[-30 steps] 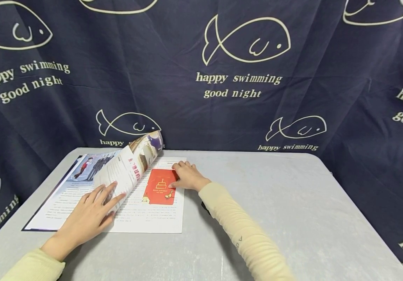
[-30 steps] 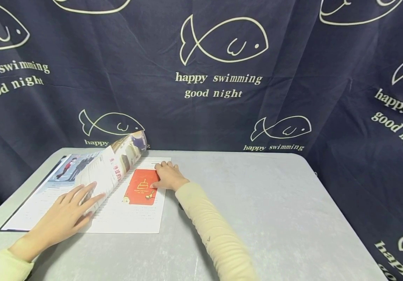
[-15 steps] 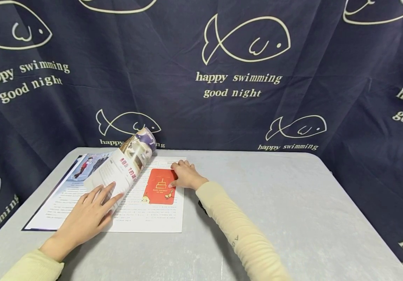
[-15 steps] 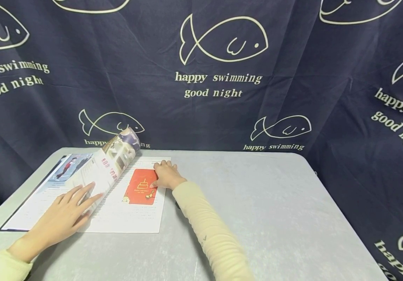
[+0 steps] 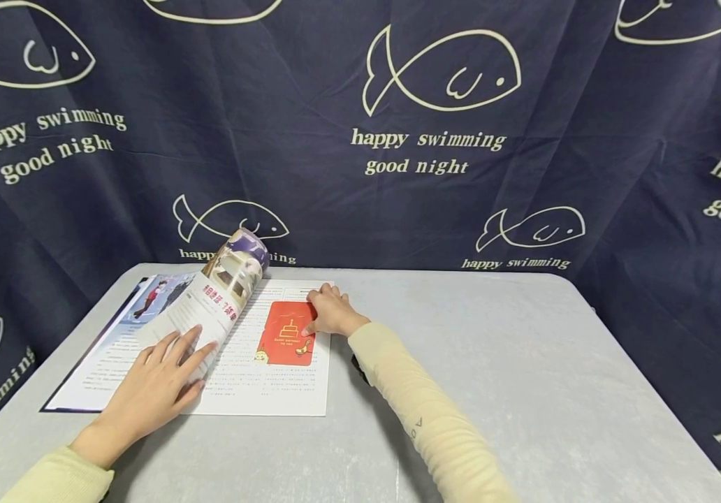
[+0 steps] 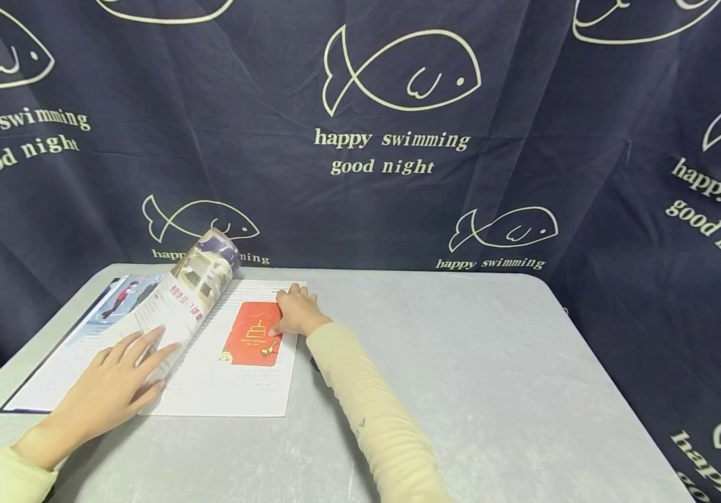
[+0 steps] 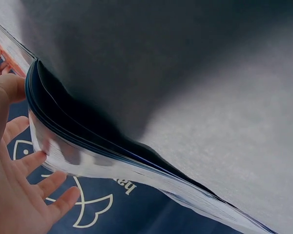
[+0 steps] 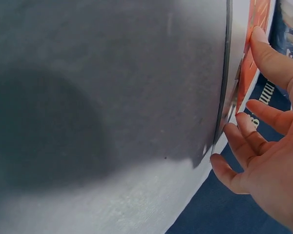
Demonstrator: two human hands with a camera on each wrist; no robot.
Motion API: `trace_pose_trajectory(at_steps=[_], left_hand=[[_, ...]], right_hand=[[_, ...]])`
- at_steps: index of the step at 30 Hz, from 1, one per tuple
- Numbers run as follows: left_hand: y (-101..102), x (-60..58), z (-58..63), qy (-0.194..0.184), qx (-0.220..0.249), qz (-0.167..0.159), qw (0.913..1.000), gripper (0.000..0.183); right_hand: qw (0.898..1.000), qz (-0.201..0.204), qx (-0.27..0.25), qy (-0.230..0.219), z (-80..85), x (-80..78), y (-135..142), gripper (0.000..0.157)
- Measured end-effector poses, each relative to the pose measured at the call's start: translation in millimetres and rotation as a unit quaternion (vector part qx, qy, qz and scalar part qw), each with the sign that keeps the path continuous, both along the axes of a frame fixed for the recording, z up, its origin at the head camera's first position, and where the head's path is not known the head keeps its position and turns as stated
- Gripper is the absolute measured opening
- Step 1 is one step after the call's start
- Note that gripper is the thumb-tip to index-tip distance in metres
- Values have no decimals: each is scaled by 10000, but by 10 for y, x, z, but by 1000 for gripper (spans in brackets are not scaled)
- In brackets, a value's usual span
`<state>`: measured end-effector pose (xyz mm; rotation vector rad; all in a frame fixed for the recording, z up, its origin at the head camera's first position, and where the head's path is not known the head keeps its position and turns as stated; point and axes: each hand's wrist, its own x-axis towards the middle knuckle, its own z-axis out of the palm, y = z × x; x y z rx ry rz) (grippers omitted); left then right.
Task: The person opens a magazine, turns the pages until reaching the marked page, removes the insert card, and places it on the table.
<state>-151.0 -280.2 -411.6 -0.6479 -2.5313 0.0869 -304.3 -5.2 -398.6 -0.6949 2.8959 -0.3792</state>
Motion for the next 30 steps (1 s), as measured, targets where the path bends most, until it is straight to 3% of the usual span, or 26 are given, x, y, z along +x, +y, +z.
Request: trace_pose_trajectory(at_steps=[17,24,30], left_hand=[[19,10,-17,-145,-56,140,9998,48],[20,12,-46,-205,-32,86,9997,45],[43,29,-31,-469,-88,311,9984,47]], right_hand=[[9997,-121,-44,-196,18,-37,-10,58],[9991,-210,-210,-315,33,-29,5,64],[9991,-234,-238,-276,52,-18,3,69]])
